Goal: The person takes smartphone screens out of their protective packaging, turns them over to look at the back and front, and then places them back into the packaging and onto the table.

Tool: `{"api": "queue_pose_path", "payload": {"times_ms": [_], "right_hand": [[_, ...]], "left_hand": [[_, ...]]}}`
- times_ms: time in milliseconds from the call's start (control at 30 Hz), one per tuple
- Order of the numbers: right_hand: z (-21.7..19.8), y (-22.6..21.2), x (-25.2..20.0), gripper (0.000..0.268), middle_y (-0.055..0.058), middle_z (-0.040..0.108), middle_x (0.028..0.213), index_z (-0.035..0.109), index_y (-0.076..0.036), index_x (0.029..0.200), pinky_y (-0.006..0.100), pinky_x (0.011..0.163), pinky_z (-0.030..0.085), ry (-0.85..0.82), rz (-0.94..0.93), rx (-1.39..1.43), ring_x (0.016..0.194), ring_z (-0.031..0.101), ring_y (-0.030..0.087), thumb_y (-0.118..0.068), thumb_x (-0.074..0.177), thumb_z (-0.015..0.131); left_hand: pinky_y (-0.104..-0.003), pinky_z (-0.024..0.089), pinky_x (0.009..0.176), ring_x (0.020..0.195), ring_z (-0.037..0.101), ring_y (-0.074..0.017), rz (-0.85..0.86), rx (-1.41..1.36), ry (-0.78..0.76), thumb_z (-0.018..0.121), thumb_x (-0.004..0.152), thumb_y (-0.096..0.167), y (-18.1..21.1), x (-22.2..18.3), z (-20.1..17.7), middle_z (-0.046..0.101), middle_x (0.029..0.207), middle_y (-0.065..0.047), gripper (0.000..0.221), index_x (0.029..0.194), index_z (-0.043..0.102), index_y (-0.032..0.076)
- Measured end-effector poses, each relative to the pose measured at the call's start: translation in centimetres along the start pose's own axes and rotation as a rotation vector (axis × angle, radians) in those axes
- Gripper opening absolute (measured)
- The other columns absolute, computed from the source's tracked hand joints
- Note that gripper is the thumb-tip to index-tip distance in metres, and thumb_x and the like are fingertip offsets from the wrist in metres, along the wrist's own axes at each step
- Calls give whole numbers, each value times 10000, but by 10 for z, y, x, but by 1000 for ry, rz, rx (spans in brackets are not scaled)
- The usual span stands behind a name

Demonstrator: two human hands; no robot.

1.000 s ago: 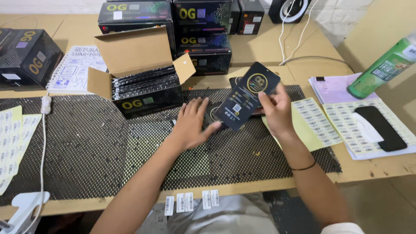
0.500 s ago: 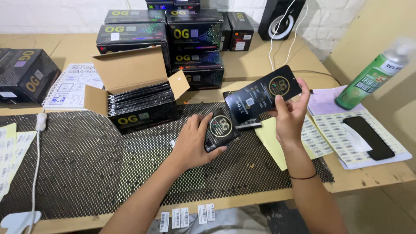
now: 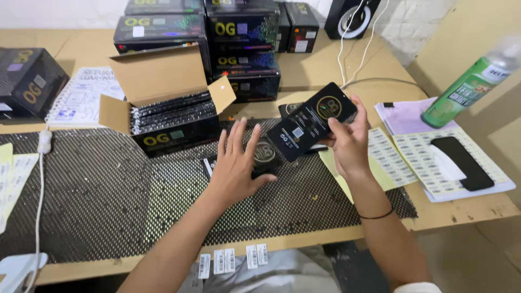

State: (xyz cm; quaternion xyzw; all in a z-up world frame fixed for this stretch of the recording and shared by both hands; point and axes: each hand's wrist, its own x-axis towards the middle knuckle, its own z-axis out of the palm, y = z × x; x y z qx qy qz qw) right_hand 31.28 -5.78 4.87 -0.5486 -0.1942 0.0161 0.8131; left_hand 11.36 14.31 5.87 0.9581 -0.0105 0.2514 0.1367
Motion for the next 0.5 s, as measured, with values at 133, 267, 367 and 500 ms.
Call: {"api": "queue_pose_path", "payload": {"times_ms": [133,267,367,500], "right_hand": [[11,5,-6,736,249,671,1134,244,-220,1598,432,602,681,-30,104,50,814,748,399,-41,970,585],[23,-12,-37,722,297,677,1161,180,-250,1595,479,642,677,-236,167,164,892,733,450,-267,982,559],[24,-16,-22,716,361,681,1101,145,-236,1578,536,660,662,-422,45,189,900,727,511,-381,985,521],[19,-6,-22,480,256,664,909,407,-20,1388,362,495,658,-253,-111,-57,669,752,361,-137,959,589]], "left_hand": [[-636,194,1213,1521,322,-426,327,80,348,658,960,435,-2,18,16,370,1620,-230,741,1594,386,163],[-494,452,1088,1262,634,-292,282,-21,464,496,1038,264,-15,2,45,658,1338,-93,407,1418,611,176],[-409,548,865,959,744,-263,3,-535,500,593,1004,126,-12,9,26,761,979,-80,207,1179,699,94],[-431,667,745,822,762,-248,-389,-1308,440,564,1040,128,-14,7,55,779,950,-178,220,1162,662,-27]]}}
